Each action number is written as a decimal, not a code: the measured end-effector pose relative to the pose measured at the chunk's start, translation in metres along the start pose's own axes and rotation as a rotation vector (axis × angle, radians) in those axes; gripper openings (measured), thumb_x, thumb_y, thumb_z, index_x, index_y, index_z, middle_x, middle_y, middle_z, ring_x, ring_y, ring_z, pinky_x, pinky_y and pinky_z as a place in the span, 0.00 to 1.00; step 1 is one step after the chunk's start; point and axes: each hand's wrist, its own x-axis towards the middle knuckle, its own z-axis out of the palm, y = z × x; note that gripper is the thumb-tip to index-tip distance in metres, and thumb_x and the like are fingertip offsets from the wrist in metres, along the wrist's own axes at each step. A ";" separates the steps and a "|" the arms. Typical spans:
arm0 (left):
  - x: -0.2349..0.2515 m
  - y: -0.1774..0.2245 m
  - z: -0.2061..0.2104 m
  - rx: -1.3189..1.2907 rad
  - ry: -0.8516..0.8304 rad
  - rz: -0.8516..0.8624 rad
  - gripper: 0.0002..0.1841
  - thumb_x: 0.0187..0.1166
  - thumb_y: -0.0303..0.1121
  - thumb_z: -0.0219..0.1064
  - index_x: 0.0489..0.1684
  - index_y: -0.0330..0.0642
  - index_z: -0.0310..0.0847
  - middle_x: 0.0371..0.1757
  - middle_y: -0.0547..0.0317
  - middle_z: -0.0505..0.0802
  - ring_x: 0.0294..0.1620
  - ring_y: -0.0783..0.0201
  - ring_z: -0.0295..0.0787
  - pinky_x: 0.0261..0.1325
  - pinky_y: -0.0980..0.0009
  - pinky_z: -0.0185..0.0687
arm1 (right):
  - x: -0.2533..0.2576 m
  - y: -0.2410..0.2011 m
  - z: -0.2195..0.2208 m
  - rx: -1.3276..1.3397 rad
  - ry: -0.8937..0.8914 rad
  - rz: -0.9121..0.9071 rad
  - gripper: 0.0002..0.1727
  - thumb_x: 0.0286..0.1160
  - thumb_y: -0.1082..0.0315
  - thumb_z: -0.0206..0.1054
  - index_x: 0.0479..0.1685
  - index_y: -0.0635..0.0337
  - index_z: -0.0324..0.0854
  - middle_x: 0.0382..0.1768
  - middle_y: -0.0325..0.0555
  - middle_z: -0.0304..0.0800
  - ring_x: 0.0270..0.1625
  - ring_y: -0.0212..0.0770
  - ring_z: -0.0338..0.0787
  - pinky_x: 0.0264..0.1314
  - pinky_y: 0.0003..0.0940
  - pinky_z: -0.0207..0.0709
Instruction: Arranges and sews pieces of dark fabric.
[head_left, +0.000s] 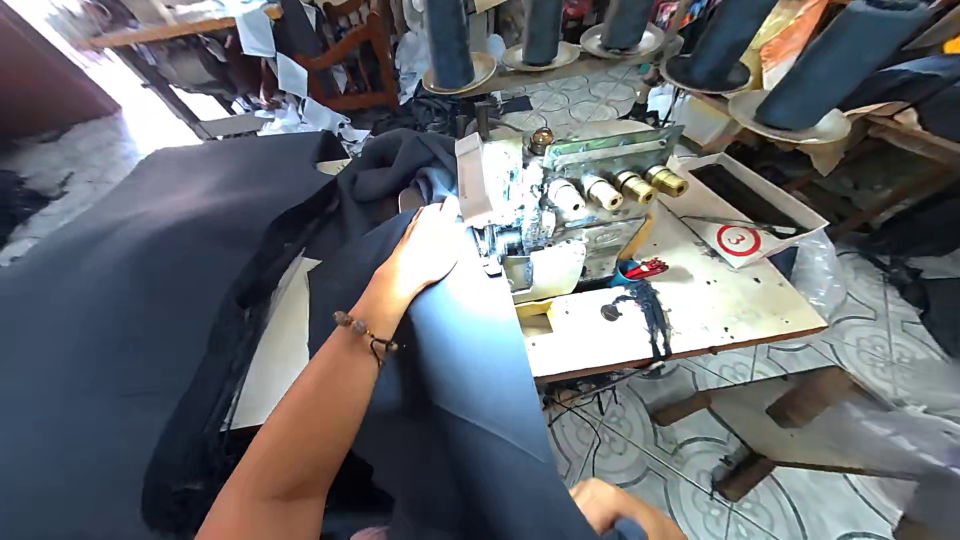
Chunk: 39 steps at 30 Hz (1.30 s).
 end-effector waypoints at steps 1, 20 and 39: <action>0.011 -0.005 0.000 0.010 0.001 -0.014 0.21 0.94 0.36 0.49 0.74 0.29 0.72 0.70 0.28 0.84 0.76 0.35 0.79 0.79 0.44 0.70 | 0.001 0.005 -0.005 0.020 0.028 0.008 0.16 0.90 0.56 0.57 0.43 0.60 0.80 0.40 0.36 0.87 0.50 0.18 0.84 0.55 0.16 0.75; -0.047 -0.011 -0.011 -0.101 0.258 -0.156 0.34 0.83 0.47 0.68 0.75 0.26 0.66 0.72 0.27 0.79 0.68 0.35 0.83 0.67 0.40 0.82 | 0.088 0.035 -0.025 -0.067 0.882 0.215 0.10 0.80 0.75 0.57 0.50 0.59 0.84 0.41 0.29 0.94 0.47 0.22 0.91 0.59 0.25 0.85; 0.044 -0.046 -0.085 -0.031 0.171 -0.357 0.24 0.88 0.28 0.56 0.81 0.29 0.61 0.65 0.20 0.84 0.67 0.26 0.83 0.68 0.28 0.72 | 0.181 0.032 -0.022 0.230 0.653 0.219 0.21 0.90 0.68 0.40 0.43 0.61 0.82 0.18 0.31 0.84 0.21 0.26 0.84 0.28 0.22 0.82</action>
